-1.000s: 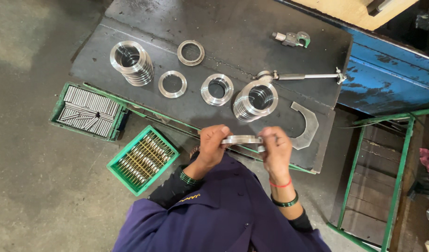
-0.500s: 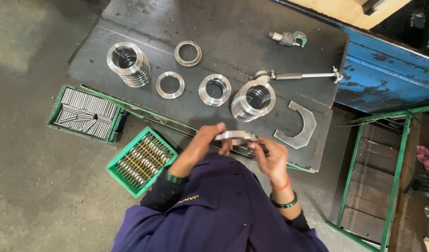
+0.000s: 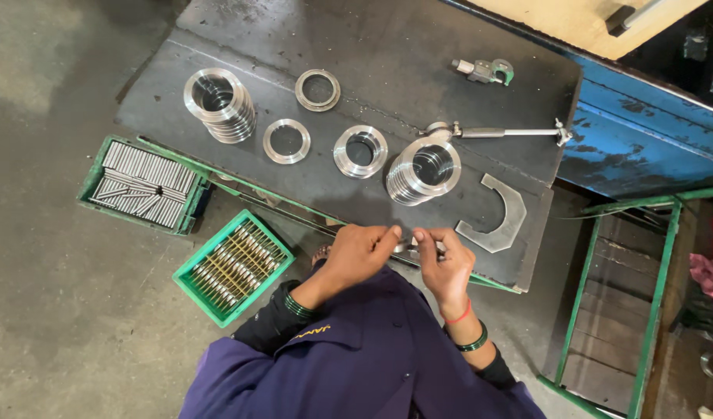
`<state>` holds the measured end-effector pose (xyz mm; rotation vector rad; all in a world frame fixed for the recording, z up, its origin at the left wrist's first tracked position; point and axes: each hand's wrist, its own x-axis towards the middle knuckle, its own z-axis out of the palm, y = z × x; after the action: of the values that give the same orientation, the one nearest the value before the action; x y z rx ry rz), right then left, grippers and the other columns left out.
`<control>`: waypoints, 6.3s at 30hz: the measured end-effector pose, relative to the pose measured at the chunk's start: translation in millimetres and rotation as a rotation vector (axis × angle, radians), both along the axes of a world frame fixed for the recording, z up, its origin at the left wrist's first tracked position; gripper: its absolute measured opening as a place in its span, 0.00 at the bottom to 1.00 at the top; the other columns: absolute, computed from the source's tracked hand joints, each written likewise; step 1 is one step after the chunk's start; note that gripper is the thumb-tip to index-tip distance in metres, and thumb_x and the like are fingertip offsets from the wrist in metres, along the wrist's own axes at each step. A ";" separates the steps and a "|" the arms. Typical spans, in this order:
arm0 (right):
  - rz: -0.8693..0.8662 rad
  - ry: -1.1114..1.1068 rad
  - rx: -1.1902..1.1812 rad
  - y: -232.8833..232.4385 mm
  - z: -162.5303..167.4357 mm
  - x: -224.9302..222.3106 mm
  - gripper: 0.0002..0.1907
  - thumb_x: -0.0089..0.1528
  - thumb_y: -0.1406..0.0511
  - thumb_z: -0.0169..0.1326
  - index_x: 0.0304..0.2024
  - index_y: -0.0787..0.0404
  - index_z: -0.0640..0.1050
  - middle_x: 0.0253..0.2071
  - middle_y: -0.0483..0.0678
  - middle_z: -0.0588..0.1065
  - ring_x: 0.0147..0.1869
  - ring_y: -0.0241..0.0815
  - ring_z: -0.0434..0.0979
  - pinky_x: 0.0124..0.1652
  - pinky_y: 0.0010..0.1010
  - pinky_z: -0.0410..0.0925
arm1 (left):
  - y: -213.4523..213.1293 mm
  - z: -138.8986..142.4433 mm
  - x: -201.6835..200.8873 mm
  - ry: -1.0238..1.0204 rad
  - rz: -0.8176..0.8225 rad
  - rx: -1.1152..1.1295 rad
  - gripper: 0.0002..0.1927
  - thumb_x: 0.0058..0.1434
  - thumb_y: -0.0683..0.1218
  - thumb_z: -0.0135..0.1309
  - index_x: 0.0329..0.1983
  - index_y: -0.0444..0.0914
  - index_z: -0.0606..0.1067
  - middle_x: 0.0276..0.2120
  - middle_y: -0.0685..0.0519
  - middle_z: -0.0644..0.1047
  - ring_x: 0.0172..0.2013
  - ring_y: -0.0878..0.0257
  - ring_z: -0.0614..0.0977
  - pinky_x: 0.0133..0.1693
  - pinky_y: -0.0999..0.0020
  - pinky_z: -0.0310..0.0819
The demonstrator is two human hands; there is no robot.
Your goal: The person measures machined metal rings with a micrometer caliper at a workbench, then stacks the measured rings and places them into a green slotted crate. Earlier the person reaches into a lathe machine to retrieve a part.
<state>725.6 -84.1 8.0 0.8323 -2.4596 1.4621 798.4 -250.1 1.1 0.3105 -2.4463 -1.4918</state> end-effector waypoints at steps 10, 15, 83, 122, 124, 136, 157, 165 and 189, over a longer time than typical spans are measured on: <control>-0.008 -0.525 -0.390 -7.9 -27.5 -16.4 0.14 0.71 0.59 0.55 0.36 0.63 0.78 0.29 0.40 0.73 0.27 0.24 0.64 0.25 0.19 0.57 | -12.4 -6.6 -0.5 0.055 -0.018 0.410 0.24 0.72 0.50 0.51 0.20 0.34 0.68 0.14 0.54 0.63 0.19 0.70 0.62 0.21 0.65 0.55; -0.053 -0.664 -0.490 -11.2 -28.8 -13.0 0.14 0.68 0.58 0.56 0.34 0.62 0.76 0.25 0.39 0.71 0.22 0.25 0.61 0.21 0.19 0.54 | -19.7 -20.8 3.8 0.072 -0.080 0.623 0.25 0.72 0.48 0.50 0.18 0.35 0.64 0.15 0.63 0.62 0.21 0.75 0.60 0.22 0.71 0.50; 0.172 0.080 0.392 -41.1 -32.6 -20.3 0.13 0.67 0.65 0.53 0.55 0.49 0.76 0.22 0.50 0.75 0.27 0.52 0.78 0.28 0.43 0.68 | -56.2 -67.7 -102.0 0.476 -0.187 1.032 0.41 0.76 0.68 0.16 0.78 0.36 0.54 0.77 0.44 0.57 0.79 0.55 0.49 0.77 0.56 0.29; -0.010 -0.011 -0.021 -38.3 1.8 -27.2 0.12 0.67 0.63 0.61 0.35 0.66 0.76 0.25 0.48 0.79 0.28 0.26 0.79 0.26 0.25 0.69 | -8.1 -30.2 -32.8 0.123 0.107 0.059 0.18 0.68 0.51 0.51 0.26 0.35 0.76 0.19 0.42 0.70 0.20 0.51 0.72 0.24 0.57 0.63; 0.029 -0.023 -0.076 -37.6 -1.0 -27.0 0.13 0.68 0.62 0.60 0.35 0.65 0.77 0.26 0.46 0.78 0.29 0.26 0.78 0.28 0.23 0.70 | -9.8 -28.4 -32.6 0.109 0.065 0.064 0.17 0.67 0.50 0.51 0.26 0.35 0.76 0.19 0.42 0.70 0.20 0.51 0.72 0.24 0.57 0.62; -0.080 -0.480 -0.347 -9.8 -7.4 -26.8 0.16 0.69 0.57 0.56 0.35 0.63 0.76 0.23 0.38 0.71 0.23 0.24 0.63 0.22 0.19 0.55 | -8.7 -56.1 -20.6 0.069 -0.143 0.797 0.24 0.71 0.46 0.49 0.18 0.35 0.64 0.17 0.61 0.64 0.21 0.75 0.61 0.23 0.70 0.52; 0.125 -0.002 0.073 21.4 6.0 -31.2 0.11 0.58 0.68 0.64 0.43 0.61 0.80 0.35 0.46 0.82 0.36 0.35 0.82 0.31 0.28 0.72 | -2.0 -10.2 -29.9 -0.150 -0.054 0.427 0.31 0.72 0.59 0.45 0.21 0.32 0.75 0.15 0.51 0.73 0.19 0.67 0.72 0.25 0.64 0.66; -0.185 0.011 -0.081 29.5 -2.8 -15.7 0.11 0.67 0.64 0.64 0.35 0.65 0.78 0.31 0.45 0.77 0.32 0.29 0.72 0.32 0.21 0.65 | 21.5 2.4 -21.2 0.101 -0.202 0.184 0.23 0.71 0.53 0.47 0.25 0.34 0.73 0.17 0.45 0.68 0.18 0.59 0.67 0.23 0.59 0.62; 0.015 -0.894 -0.718 12.8 -40.3 -32.8 0.15 0.70 0.58 0.56 0.34 0.62 0.75 0.24 0.38 0.67 0.22 0.26 0.61 0.22 0.19 0.56 | -68.8 -52.5 -23.4 0.224 0.303 0.676 0.23 0.70 0.55 0.49 0.23 0.35 0.74 0.18 0.60 0.70 0.21 0.72 0.68 0.24 0.69 0.59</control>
<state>692.8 -71.2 -32.3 0.0195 -1.9979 2.9005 775.0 -319.0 -51.4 0.5705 -1.5780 -2.0273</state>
